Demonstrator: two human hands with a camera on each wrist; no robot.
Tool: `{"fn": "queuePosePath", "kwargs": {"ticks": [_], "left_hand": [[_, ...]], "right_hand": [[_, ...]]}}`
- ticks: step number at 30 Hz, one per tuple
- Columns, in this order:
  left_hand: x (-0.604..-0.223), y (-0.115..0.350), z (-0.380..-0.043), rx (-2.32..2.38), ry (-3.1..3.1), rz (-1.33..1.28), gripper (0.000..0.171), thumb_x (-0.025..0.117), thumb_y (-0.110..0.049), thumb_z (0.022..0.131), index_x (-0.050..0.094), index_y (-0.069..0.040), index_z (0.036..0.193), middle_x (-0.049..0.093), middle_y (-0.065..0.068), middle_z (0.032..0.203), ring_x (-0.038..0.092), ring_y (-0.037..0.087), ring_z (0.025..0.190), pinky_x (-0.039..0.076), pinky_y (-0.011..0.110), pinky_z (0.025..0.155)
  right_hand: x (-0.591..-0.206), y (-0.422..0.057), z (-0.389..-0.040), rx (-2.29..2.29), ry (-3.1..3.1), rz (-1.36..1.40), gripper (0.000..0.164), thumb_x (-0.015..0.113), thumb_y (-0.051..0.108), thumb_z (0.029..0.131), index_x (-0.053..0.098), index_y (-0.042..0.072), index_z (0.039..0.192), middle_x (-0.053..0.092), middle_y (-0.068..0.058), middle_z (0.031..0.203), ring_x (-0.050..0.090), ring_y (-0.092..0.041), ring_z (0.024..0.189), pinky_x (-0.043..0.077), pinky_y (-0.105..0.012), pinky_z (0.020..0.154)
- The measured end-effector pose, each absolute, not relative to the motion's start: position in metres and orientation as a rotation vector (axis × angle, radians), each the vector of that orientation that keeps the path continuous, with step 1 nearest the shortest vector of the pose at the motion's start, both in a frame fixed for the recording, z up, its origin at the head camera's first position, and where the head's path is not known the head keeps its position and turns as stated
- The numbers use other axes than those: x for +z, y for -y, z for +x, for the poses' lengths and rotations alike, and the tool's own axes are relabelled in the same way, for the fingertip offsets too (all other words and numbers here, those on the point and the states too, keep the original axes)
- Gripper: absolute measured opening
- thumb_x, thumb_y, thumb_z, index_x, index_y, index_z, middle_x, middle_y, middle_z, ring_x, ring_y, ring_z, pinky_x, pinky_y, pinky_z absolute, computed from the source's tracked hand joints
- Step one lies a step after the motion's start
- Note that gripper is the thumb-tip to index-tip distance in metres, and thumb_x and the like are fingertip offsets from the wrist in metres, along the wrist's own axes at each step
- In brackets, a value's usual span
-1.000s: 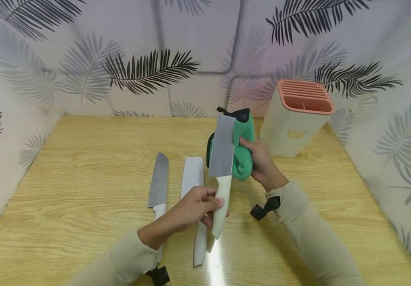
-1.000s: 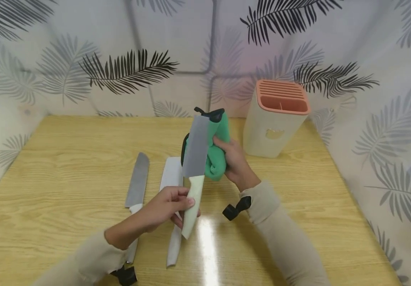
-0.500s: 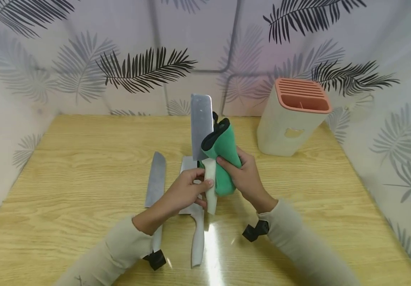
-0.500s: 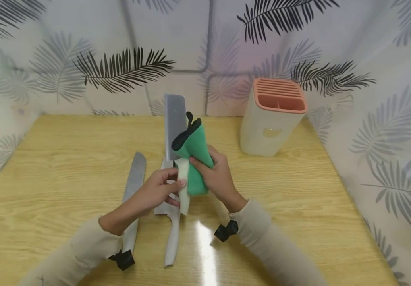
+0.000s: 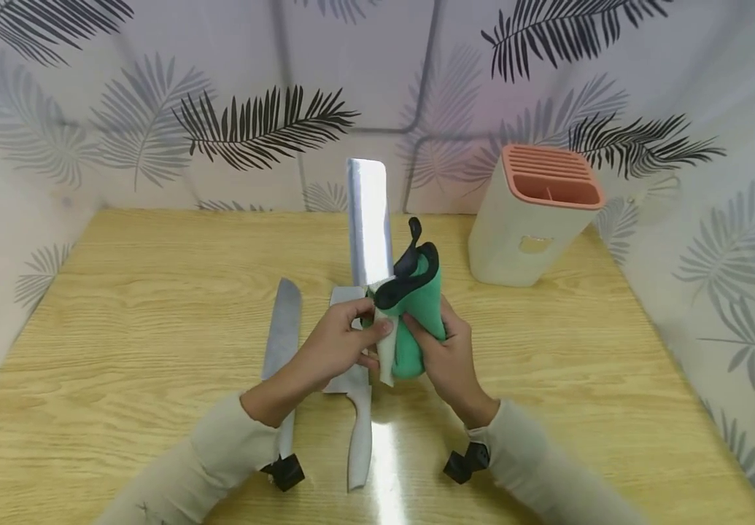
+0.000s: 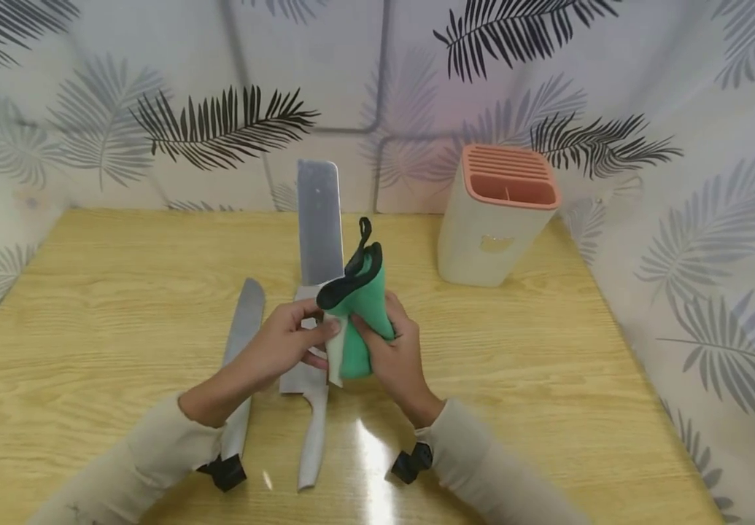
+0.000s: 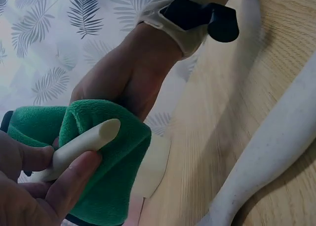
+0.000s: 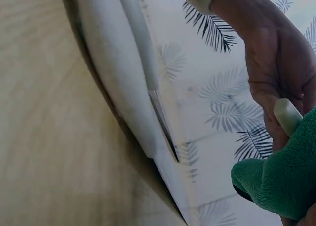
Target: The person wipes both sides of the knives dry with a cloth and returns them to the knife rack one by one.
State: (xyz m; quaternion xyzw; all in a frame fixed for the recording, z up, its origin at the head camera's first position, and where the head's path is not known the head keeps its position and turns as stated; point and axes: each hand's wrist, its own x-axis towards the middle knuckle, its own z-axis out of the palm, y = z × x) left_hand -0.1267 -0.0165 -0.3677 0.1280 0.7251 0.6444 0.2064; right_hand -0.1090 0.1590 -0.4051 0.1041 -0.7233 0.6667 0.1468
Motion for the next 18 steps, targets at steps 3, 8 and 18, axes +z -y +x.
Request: {"fn": "queuePosePath", "kwargs": {"ticks": [3, 8, 18], "left_hand": [[-0.367, 0.019, -0.128, 1.830, -2.049, 0.369, 0.021, 0.055, -0.003, 0.100, 0.063, 0.002, 0.118, 0.060, 0.016, 0.108, 0.069, 0.017, 0.084, 0.064, 0.037, 0.069], [-0.366, 0.023, -0.133, 1.919, -2.113, 0.389, 0.018, 0.055, 0.001, 0.098, 0.065, 0.005, 0.113, 0.065, 0.022, 0.103, 0.065, 0.012, 0.086, 0.063, 0.037, 0.066], [-0.362, 0.028, -0.133, 1.871, -2.156, 0.379, 0.029, 0.061, 0.002, 0.095, 0.064, 0.009, 0.123, 0.069, 0.025, 0.105, 0.065, 0.004, 0.078, 0.061, 0.027, 0.063]], "right_hand": [[-0.412, -0.156, -0.101, 1.864, 2.085, 0.333, 0.031, 0.063, -0.003, 0.094, 0.063, -0.006, 0.125, 0.060, 0.013, 0.120, 0.058, -0.007, 0.111, 0.052, -0.020, 0.095], [-0.421, -0.152, -0.086, 1.836, 2.102, 0.426, 0.034, 0.063, -0.005, 0.093, 0.063, -0.006, 0.127, 0.052, 0.007, 0.136, 0.049, -0.010, 0.127, 0.047, -0.020, 0.103], [-0.412, -0.154, -0.092, 1.850, 2.144, 0.397, 0.029, 0.062, -0.003, 0.094, 0.065, -0.006, 0.123, 0.058, 0.010, 0.126, 0.053, -0.007, 0.117, 0.048, -0.019, 0.097]]}}
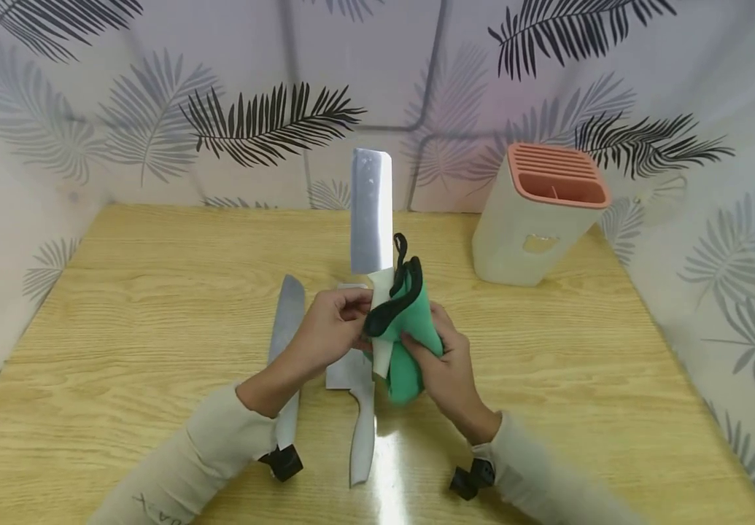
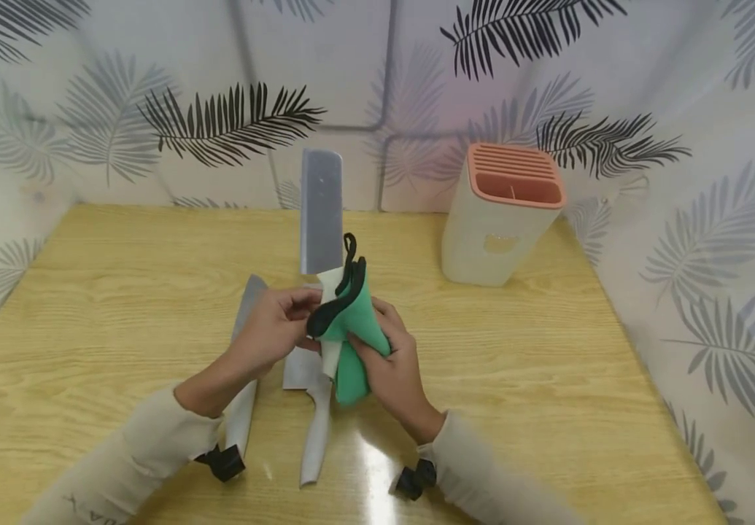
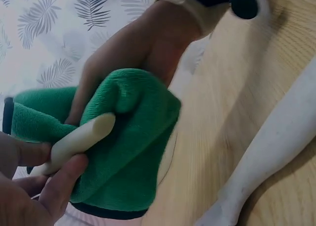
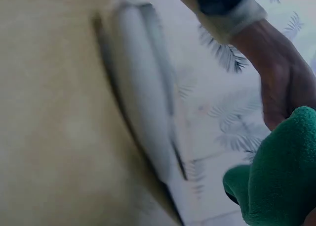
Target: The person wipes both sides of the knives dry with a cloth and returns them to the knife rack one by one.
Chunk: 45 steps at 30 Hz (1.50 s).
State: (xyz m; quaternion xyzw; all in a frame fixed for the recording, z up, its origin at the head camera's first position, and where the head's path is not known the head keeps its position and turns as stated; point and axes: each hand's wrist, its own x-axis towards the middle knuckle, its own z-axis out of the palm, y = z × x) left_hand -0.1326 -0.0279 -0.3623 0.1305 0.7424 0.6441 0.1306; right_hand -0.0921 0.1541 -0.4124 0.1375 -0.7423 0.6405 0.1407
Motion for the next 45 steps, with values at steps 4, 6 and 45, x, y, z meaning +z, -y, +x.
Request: {"fn": "queuePosePath", "kwargs": {"ticks": [4, 6, 45], "left_hand": [[-0.362, 0.027, -0.131, 1.810, -2.118, 0.414, 0.030, 0.063, 0.002, 0.093, 0.066, 0.008, 0.122, 0.072, 0.026, 0.109, 0.073, 0.016, 0.086, 0.063, 0.033, 0.068], [-0.361, 0.027, -0.131, 1.801, -2.111, 0.406, 0.030, 0.064, 0.002, 0.093, 0.067, 0.007, 0.122, 0.072, 0.027, 0.111, 0.074, 0.020, 0.089, 0.064, 0.034, 0.069], [-0.356, 0.028, -0.136, 1.981, -2.007, 0.307, 0.032, 0.060, 0.004, 0.095, 0.061, 0.012, 0.126, 0.063, 0.007, 0.093, 0.064, 0.002, 0.073, 0.060, 0.026, 0.058]], "right_hand": [[-0.399, -0.160, -0.105, 1.882, 2.193, 0.395, 0.031, 0.057, 0.003, 0.099, 0.063, 0.001, 0.129, 0.058, 0.005, 0.127, 0.053, -0.008, 0.113, 0.047, -0.021, 0.095], [-0.398, -0.161, -0.106, 1.866, 2.223, 0.433, 0.033, 0.056, 0.003, 0.099, 0.062, 0.003, 0.131, 0.058, -0.001, 0.131, 0.054, -0.008, 0.114, 0.048, -0.022, 0.096], [-0.400, -0.162, -0.099, 1.783, 2.214, 0.496, 0.034, 0.061, -0.007, 0.092, 0.065, -0.004, 0.126, 0.065, -0.002, 0.125, 0.060, -0.006, 0.112, 0.052, -0.022, 0.094]]}}
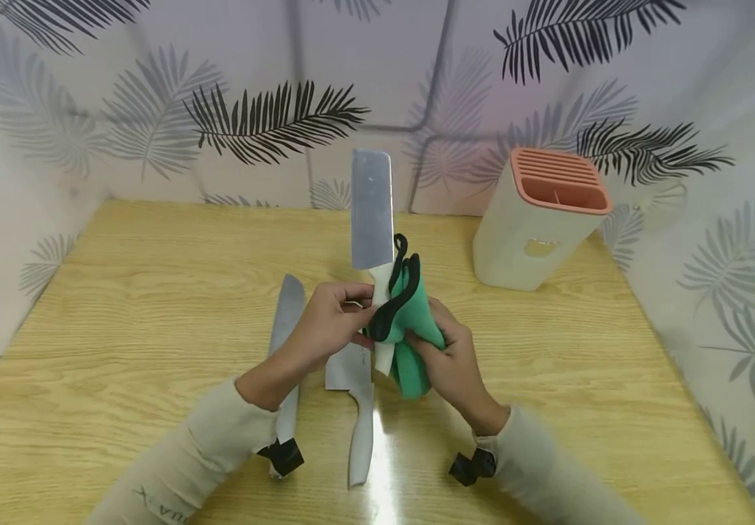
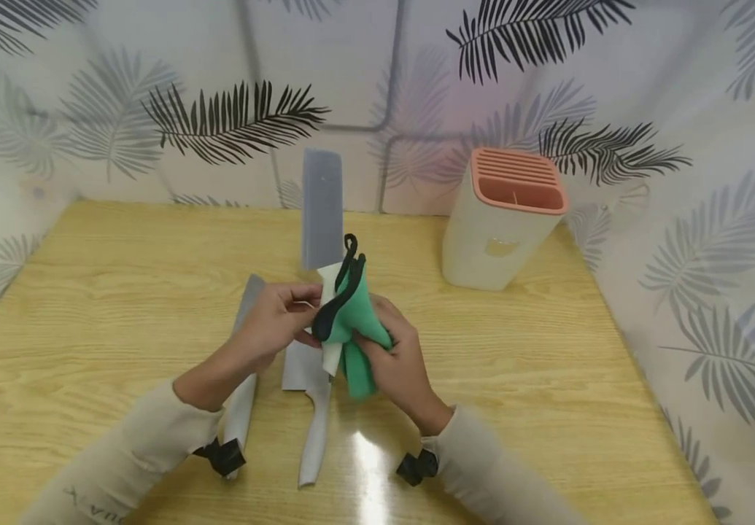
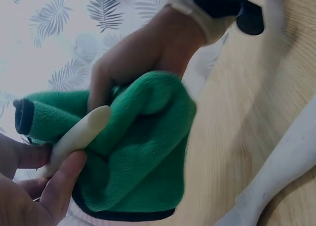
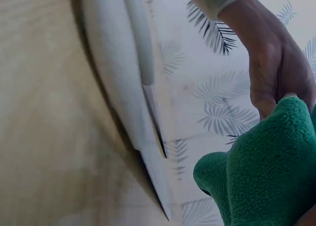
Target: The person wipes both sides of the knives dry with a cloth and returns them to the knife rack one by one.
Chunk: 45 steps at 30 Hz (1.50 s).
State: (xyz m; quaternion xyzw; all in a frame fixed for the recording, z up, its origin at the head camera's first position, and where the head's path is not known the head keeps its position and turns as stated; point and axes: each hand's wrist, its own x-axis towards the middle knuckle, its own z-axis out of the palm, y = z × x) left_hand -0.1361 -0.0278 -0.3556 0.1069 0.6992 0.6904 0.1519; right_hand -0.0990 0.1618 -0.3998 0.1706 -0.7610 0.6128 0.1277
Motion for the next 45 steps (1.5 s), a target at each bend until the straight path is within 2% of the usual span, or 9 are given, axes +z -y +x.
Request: {"fn": "queuePosePath", "kwargs": {"ticks": [4, 8, 14, 19, 23, 28, 32, 37, 45], "left_hand": [[-0.358, 0.030, -0.141, 1.998, -2.051, 0.237, 0.035, 0.062, 0.002, 0.095, 0.061, 0.011, 0.128, 0.061, 0.003, 0.091, 0.063, -0.001, 0.072, 0.058, 0.021, 0.056], [-0.358, 0.031, -0.145, 2.026, -2.031, 0.209, 0.037, 0.063, 0.002, 0.095, 0.059, 0.011, 0.131, 0.061, 0.005, 0.093, 0.064, 0.001, 0.074, 0.060, 0.023, 0.057], [-0.357, 0.031, -0.145, 2.002, -2.100, 0.220, 0.036, 0.064, 0.002, 0.093, 0.061, 0.012, 0.127, 0.063, 0.008, 0.094, 0.061, 0.001, 0.073, 0.055, 0.016, 0.059], [-0.359, 0.030, -0.146, 1.975, -2.147, 0.275, 0.033, 0.068, -0.002, 0.091, 0.064, 0.013, 0.121, 0.066, 0.008, 0.089, 0.062, 0.001, 0.073, 0.054, 0.014, 0.066], [-0.359, 0.032, -0.147, 1.976, -2.121, 0.246, 0.034, 0.067, -0.001, 0.092, 0.063, 0.013, 0.123, 0.065, 0.003, 0.088, 0.061, 0.000, 0.072, 0.053, 0.015, 0.062], [-0.357, 0.033, -0.148, 2.016, -2.083, 0.241, 0.033, 0.064, 0.003, 0.093, 0.062, 0.014, 0.124, 0.065, 0.006, 0.090, 0.063, 0.002, 0.072, 0.057, 0.021, 0.062], [-0.357, 0.028, -0.146, 1.949, -2.136, 0.283, 0.035, 0.066, 0.001, 0.092, 0.062, 0.012, 0.126, 0.068, 0.011, 0.095, 0.062, 0.002, 0.075, 0.056, 0.018, 0.069], [-0.359, 0.026, -0.145, 1.903, -2.162, 0.297, 0.035, 0.066, -0.001, 0.093, 0.063, 0.012, 0.125, 0.069, 0.016, 0.099, 0.061, 0.001, 0.076, 0.054, 0.015, 0.070], [-0.359, 0.028, -0.147, 1.973, -2.075, 0.282, 0.034, 0.064, 0.000, 0.094, 0.062, 0.013, 0.125, 0.066, 0.004, 0.091, 0.064, 0.002, 0.077, 0.057, 0.019, 0.070]], "right_hand": [[-0.409, -0.159, -0.085, 1.753, 2.241, 0.581, 0.037, 0.063, -0.008, 0.090, 0.066, -0.001, 0.127, 0.061, -0.015, 0.133, 0.057, -0.009, 0.122, 0.050, -0.025, 0.101], [-0.418, -0.158, -0.070, 1.525, 2.315, 0.681, 0.042, 0.063, -0.011, 0.088, 0.068, 0.003, 0.127, 0.061, -0.014, 0.133, 0.060, -0.017, 0.120, 0.055, -0.030, 0.095], [-0.413, -0.158, -0.062, 0.561, 2.290, 0.853, 0.065, 0.056, -0.004, 0.070, 0.067, 0.018, 0.130, 0.059, -0.015, 0.130, 0.065, -0.031, 0.111, 0.062, -0.039, 0.066], [-0.400, -0.157, -0.067, 0.404, 2.289, 0.842, 0.068, 0.060, -0.005, 0.071, 0.065, 0.023, 0.132, 0.057, -0.016, 0.134, 0.065, -0.032, 0.110, 0.059, -0.037, 0.052], [-0.401, -0.156, -0.063, 0.398, 2.315, 0.914, 0.071, 0.062, -0.007, 0.067, 0.066, 0.024, 0.131, 0.057, -0.017, 0.132, 0.065, -0.033, 0.109, 0.061, -0.037, 0.057], [-0.404, -0.157, -0.058, 0.338, 2.304, 0.970, 0.069, 0.067, -0.005, 0.064, 0.069, 0.024, 0.126, 0.057, -0.017, 0.125, 0.065, -0.031, 0.105, 0.063, -0.039, 0.068], [-0.396, -0.154, -0.061, 0.250, 2.305, 0.885, 0.066, 0.069, -0.004, 0.066, 0.070, 0.024, 0.125, 0.057, -0.016, 0.123, 0.065, -0.030, 0.101, 0.063, -0.038, 0.065], [-0.386, -0.150, -0.065, 0.163, 2.333, 0.824, 0.066, 0.070, -0.005, 0.064, 0.070, 0.025, 0.123, 0.058, -0.015, 0.123, 0.064, -0.029, 0.101, 0.062, -0.037, 0.062], [-0.394, -0.159, -0.057, 0.331, 2.333, 0.894, 0.072, 0.059, -0.005, 0.056, 0.071, 0.026, 0.120, 0.059, -0.013, 0.120, 0.064, -0.027, 0.101, 0.060, -0.035, 0.057]]}}
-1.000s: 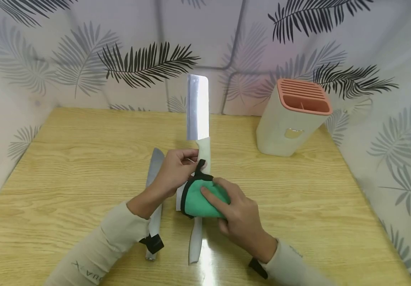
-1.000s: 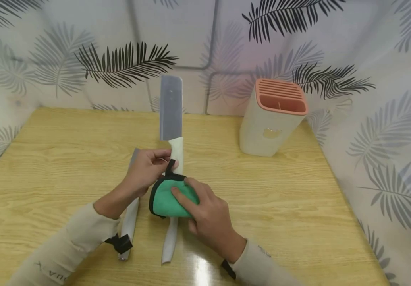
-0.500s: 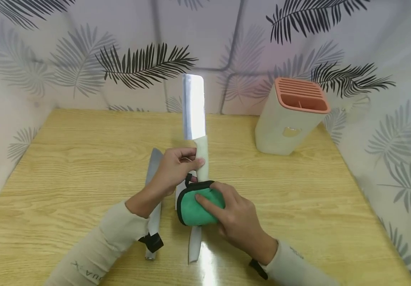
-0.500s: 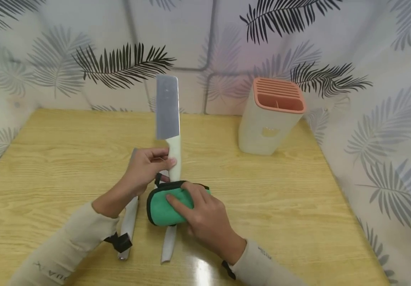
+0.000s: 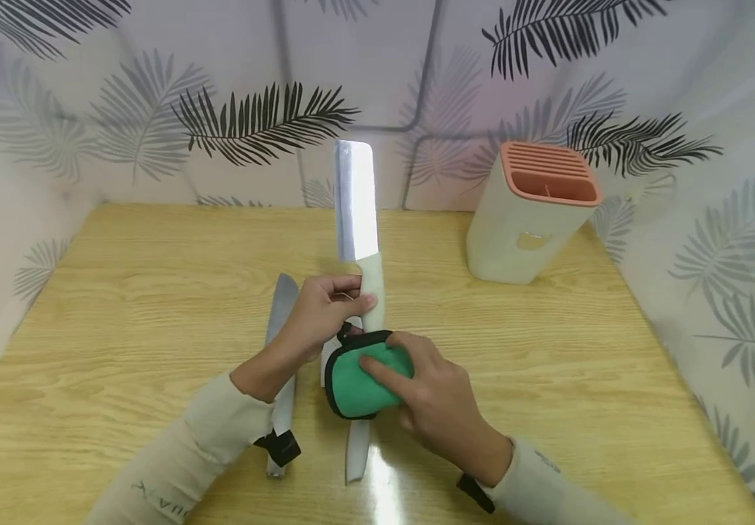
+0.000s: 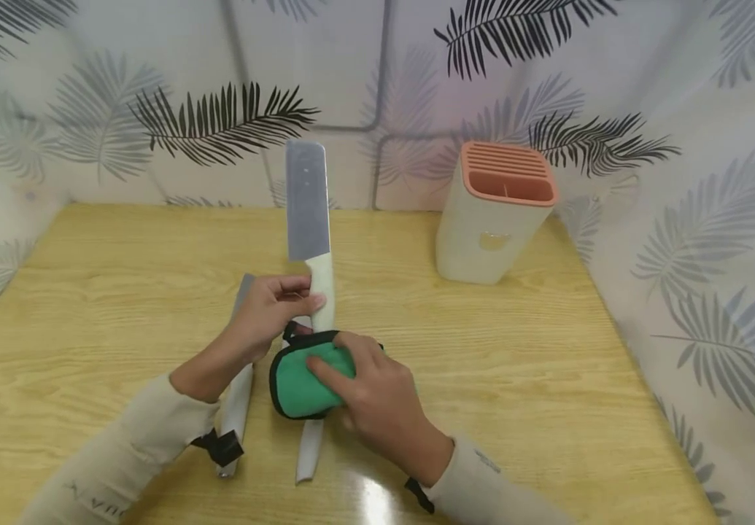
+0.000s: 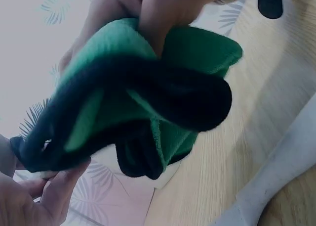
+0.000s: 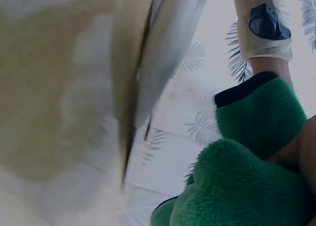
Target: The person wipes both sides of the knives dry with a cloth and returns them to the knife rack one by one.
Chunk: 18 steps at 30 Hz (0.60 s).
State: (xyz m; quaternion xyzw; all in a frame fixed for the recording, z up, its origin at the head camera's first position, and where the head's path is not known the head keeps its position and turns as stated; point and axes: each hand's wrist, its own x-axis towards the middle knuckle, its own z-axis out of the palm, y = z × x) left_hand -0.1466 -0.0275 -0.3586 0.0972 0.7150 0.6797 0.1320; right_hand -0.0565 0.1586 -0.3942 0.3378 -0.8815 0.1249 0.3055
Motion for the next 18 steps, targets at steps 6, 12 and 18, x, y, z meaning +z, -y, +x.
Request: {"fn": "queuePosePath", "kwargs": {"ticks": [6, 12, 18], "left_hand": [[-0.353, 0.025, -0.142, 1.961, -1.970, 0.284, 0.034, 0.062, -0.001, 0.096, 0.060, 0.013, 0.127, 0.066, -0.004, 0.086, 0.064, 0.003, 0.071, 0.056, 0.020, 0.058], [-0.354, 0.021, -0.135, 1.893, -1.888, 0.332, 0.028, 0.053, 0.004, 0.097, 0.062, 0.016, 0.121, 0.069, 0.008, 0.095, 0.066, 0.006, 0.076, 0.060, 0.025, 0.057], [-0.359, 0.023, -0.134, 1.919, -1.868, 0.350, 0.029, 0.055, 0.002, 0.096, 0.062, 0.015, 0.122, 0.070, 0.019, 0.106, 0.065, 0.008, 0.080, 0.061, 0.029, 0.057]], "right_hand": [[-0.397, -0.169, -0.064, 0.747, 2.290, 0.810, 0.070, 0.046, -0.012, 0.060, 0.073, 0.022, 0.114, 0.060, -0.013, 0.120, 0.063, -0.029, 0.108, 0.061, -0.043, 0.073], [-0.392, -0.174, -0.087, 1.139, 2.227, 0.735, 0.061, 0.045, -0.022, 0.072, 0.072, 0.011, 0.115, 0.058, -0.014, 0.124, 0.058, -0.029, 0.116, 0.054, -0.041, 0.098], [-0.392, -0.178, -0.093, 1.323, 2.266, 0.719, 0.062, 0.046, -0.025, 0.076, 0.069, 0.008, 0.124, 0.059, -0.012, 0.126, 0.057, -0.025, 0.117, 0.047, -0.028, 0.102]]}}
